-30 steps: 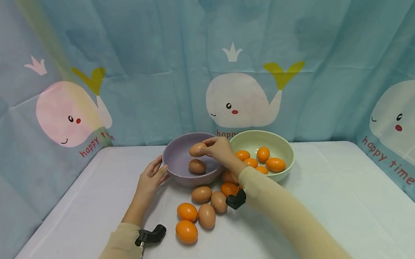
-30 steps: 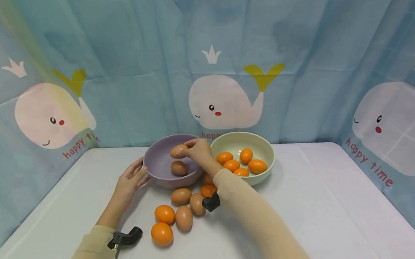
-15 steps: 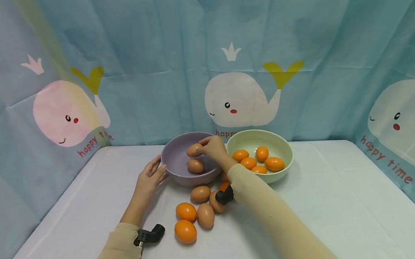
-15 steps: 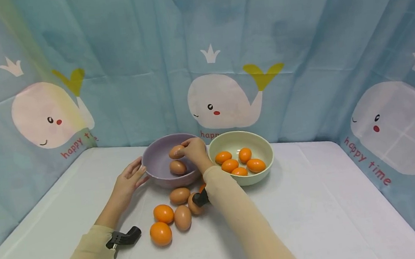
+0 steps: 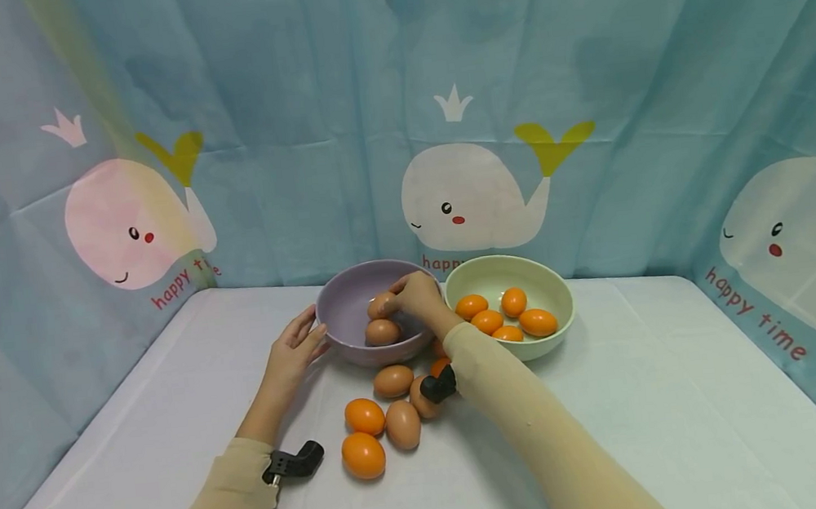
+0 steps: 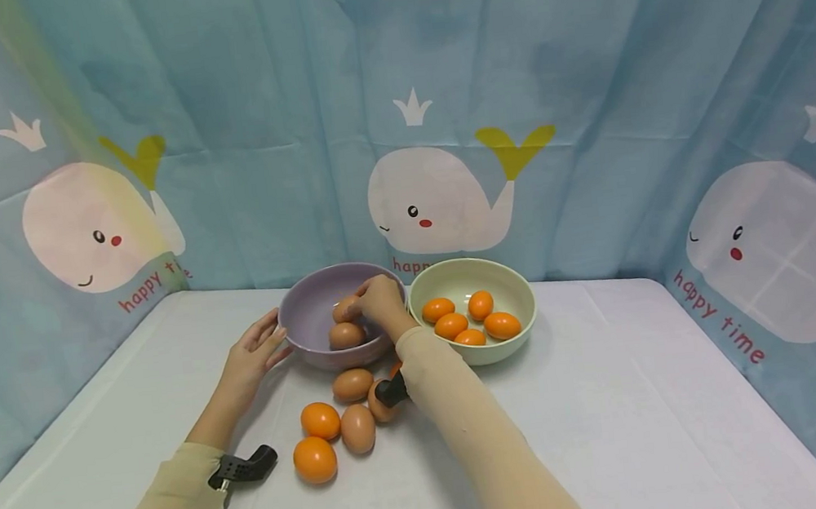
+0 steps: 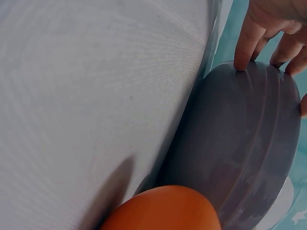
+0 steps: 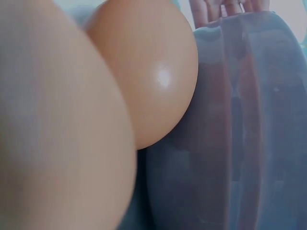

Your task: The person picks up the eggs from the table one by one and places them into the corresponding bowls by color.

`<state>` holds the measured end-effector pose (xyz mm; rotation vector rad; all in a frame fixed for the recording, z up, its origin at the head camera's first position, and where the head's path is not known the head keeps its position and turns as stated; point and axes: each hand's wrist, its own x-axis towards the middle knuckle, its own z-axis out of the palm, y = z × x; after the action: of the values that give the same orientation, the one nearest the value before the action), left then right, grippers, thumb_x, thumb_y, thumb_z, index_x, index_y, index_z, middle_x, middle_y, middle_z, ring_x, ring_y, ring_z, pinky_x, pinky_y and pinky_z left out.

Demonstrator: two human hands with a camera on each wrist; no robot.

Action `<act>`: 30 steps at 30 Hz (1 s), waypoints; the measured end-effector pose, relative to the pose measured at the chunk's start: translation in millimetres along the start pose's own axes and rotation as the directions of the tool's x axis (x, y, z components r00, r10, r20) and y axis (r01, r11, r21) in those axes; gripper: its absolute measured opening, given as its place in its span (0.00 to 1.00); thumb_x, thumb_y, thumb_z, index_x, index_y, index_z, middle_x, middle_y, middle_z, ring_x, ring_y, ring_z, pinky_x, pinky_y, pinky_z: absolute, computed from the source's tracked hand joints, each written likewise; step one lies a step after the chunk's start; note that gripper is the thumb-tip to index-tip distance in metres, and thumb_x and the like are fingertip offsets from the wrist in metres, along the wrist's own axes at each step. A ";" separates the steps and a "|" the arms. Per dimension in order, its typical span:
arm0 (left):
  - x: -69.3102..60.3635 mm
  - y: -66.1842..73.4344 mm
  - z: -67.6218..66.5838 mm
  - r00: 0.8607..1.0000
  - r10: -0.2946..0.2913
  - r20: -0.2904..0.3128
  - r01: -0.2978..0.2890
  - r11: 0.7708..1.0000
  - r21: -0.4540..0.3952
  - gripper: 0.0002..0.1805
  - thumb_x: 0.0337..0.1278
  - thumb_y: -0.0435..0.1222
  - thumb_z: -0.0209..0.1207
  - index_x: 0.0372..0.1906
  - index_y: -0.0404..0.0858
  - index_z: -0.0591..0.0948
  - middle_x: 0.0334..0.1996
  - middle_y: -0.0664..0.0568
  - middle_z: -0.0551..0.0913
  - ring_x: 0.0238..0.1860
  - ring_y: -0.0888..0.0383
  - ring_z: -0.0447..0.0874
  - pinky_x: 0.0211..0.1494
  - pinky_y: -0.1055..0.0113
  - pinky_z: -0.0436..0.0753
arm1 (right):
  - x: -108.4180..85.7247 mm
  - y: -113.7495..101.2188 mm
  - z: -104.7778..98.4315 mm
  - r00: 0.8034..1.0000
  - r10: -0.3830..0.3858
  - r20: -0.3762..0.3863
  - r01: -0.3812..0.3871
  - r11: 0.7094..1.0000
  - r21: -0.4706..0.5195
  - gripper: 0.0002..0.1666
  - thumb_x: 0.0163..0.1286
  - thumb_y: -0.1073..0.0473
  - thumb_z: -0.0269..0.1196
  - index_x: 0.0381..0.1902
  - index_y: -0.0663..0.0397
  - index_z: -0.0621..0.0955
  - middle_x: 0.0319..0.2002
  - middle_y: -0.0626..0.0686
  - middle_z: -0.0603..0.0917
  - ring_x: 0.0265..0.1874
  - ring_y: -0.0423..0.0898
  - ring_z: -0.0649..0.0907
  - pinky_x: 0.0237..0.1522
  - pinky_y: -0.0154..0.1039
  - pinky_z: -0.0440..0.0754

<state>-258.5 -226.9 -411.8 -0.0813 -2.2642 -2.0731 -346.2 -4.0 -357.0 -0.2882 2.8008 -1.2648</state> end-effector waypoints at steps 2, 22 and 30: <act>-0.2 0.1 0.0 1.000 -0.003 -0.004 0.003 1.000 0.004 0.36 0.74 0.42 0.53 0.79 0.37 0.54 0.80 0.47 0.52 0.76 0.49 0.61 0.67 0.64 0.78 | 0.4 0.2 0.6 1.000 -0.005 0.016 0.006 1.000 -0.014 0.21 0.55 0.55 0.77 0.45 0.59 0.88 0.43 0.54 0.90 0.46 0.50 0.85 0.55 0.42 0.85; -0.6 -1.2 2.5 1.000 -0.004 -0.014 0.004 1.000 -0.008 0.35 0.74 0.41 0.53 0.78 0.37 0.55 0.80 0.46 0.53 0.75 0.49 0.63 0.67 0.62 0.78 | 3.2 1.2 1.2 0.996 0.008 0.083 0.003 0.992 -0.128 0.21 0.53 0.59 0.77 0.45 0.61 0.88 0.43 0.56 0.90 0.46 0.49 0.84 0.55 0.40 0.85; -0.3 -0.9 1.8 1.000 0.005 -0.016 -0.005 1.000 0.013 0.35 0.74 0.42 0.54 0.78 0.38 0.56 0.80 0.47 0.54 0.75 0.49 0.64 0.67 0.60 0.77 | -8.5 -9.7 -11.2 0.997 -0.014 0.079 0.011 0.999 0.034 0.18 0.58 0.59 0.74 0.47 0.58 0.88 0.45 0.54 0.89 0.47 0.48 0.83 0.55 0.39 0.83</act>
<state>-258.4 -225.2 -412.9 -0.0701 -2.2655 -2.0492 -337.9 -0.4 -342.5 -0.3466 2.7132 -1.2724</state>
